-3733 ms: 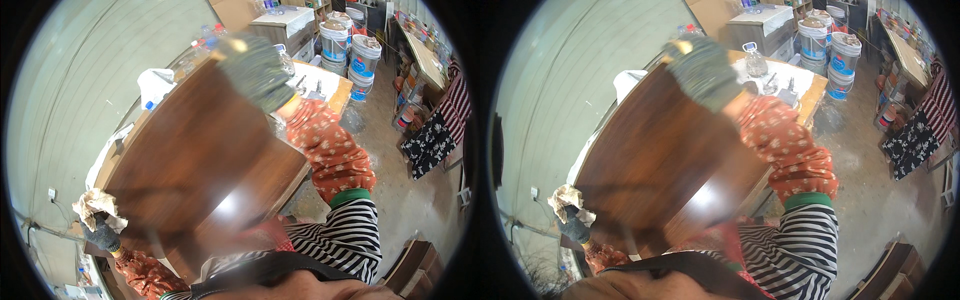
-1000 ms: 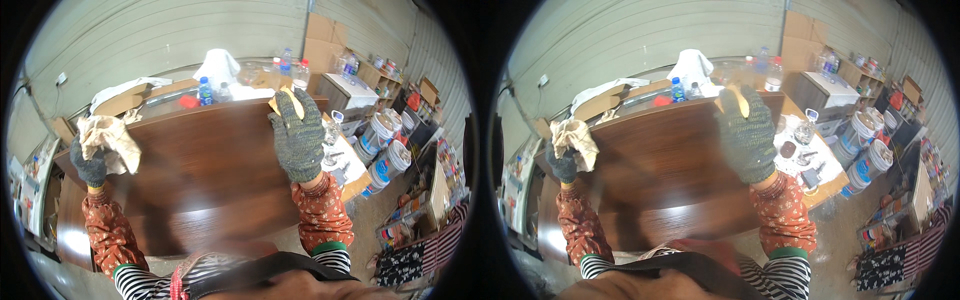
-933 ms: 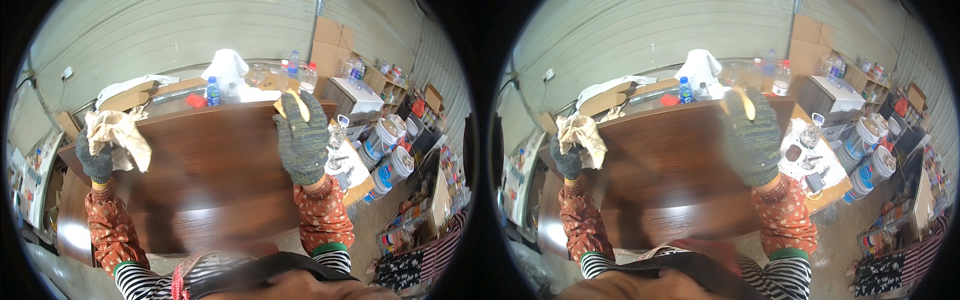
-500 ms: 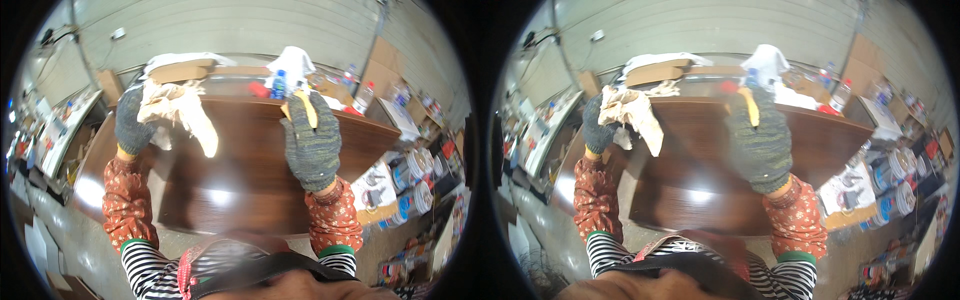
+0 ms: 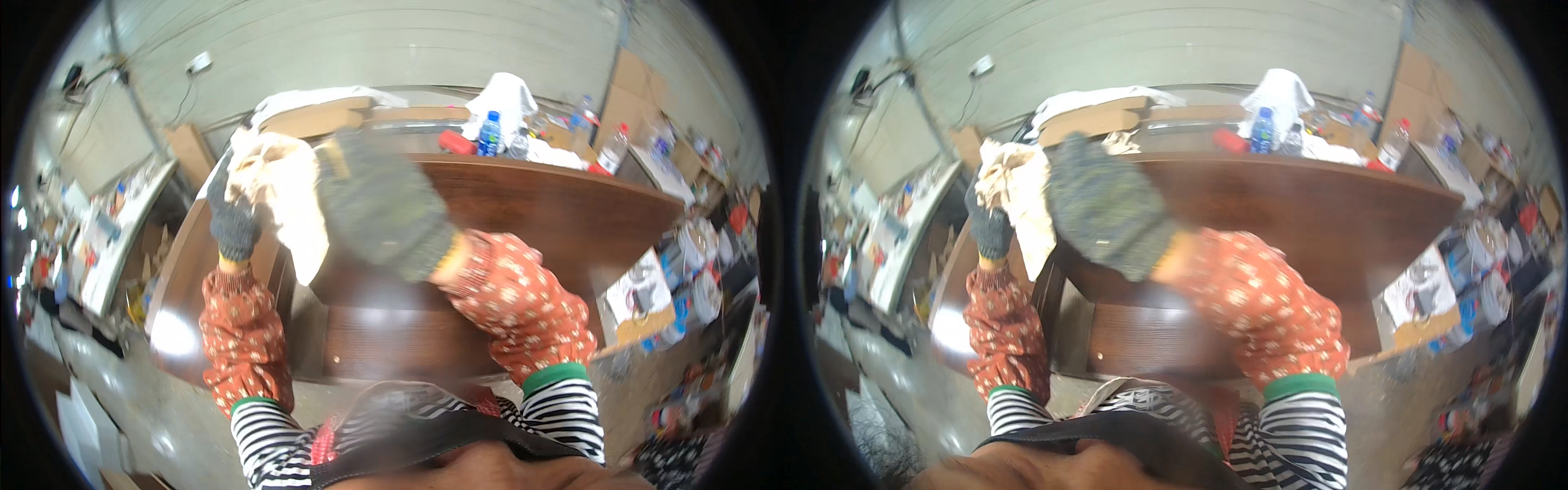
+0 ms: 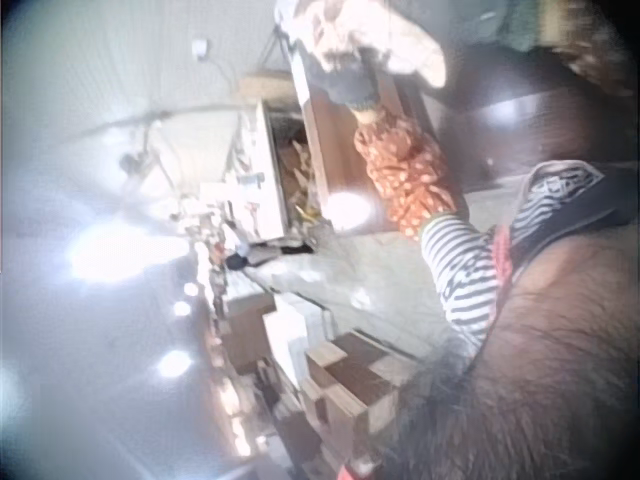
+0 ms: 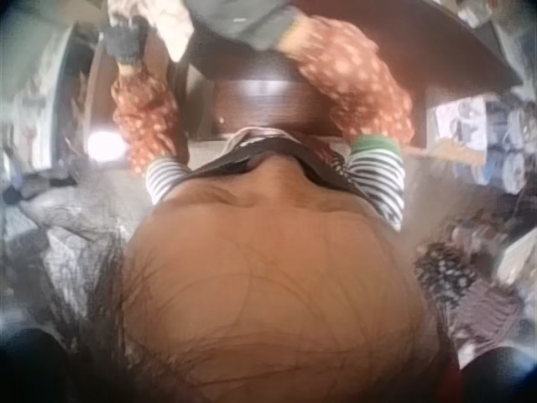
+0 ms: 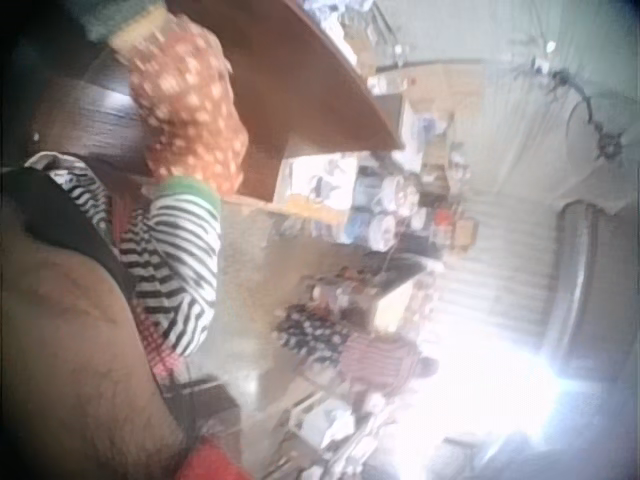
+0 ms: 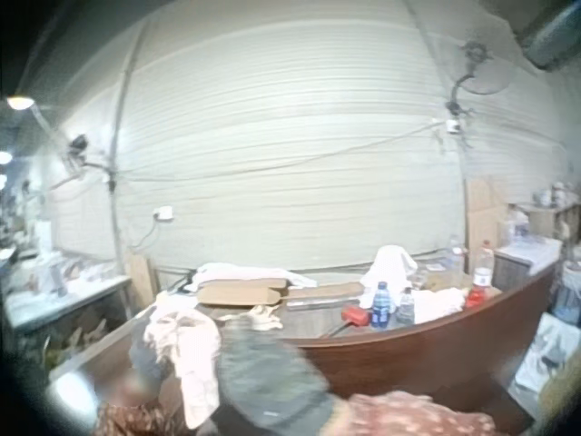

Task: The person wipes the surface of a large wooden panel with a cloth, then flips it over to wipe the other side. They repeat this process on multiple panels, handling them one at a time.

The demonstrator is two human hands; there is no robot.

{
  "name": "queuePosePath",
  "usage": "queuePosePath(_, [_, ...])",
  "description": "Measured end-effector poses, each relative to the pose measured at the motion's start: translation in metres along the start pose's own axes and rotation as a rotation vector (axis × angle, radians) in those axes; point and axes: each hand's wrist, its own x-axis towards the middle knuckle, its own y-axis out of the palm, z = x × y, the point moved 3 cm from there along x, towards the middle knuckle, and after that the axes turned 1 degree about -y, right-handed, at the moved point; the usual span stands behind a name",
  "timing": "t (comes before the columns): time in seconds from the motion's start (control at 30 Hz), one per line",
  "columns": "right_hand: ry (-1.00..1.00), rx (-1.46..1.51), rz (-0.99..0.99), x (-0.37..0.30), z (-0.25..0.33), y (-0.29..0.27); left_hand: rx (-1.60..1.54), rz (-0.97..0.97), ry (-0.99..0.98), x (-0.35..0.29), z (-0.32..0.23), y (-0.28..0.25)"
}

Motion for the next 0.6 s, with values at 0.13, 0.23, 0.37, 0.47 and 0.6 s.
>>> queuePosePath(0.13, [0.154,0.327,-0.217,0.03,0.029,0.019,-0.144,-0.051,0.054,-0.006,0.012,0.005])
queuePosePath(0.23, [0.157,0.175,-0.077,0.02,0.027,0.016,-0.088,-0.076,0.165,-0.009,-0.002,0.005])
queuePosePath(0.37, [0.209,0.082,-0.12,-0.033,-0.013,-0.03,0.316,0.072,0.303,0.001,-0.039,0.007])
queuePosePath(0.47, [0.108,-0.245,-0.099,-0.085,-0.057,-0.084,0.349,0.152,0.328,0.01,-0.067,0.017])
queuePosePath(0.6, [0.35,-0.464,0.013,-0.15,-0.113,-0.162,0.344,0.255,0.357,0.016,-0.111,0.048])
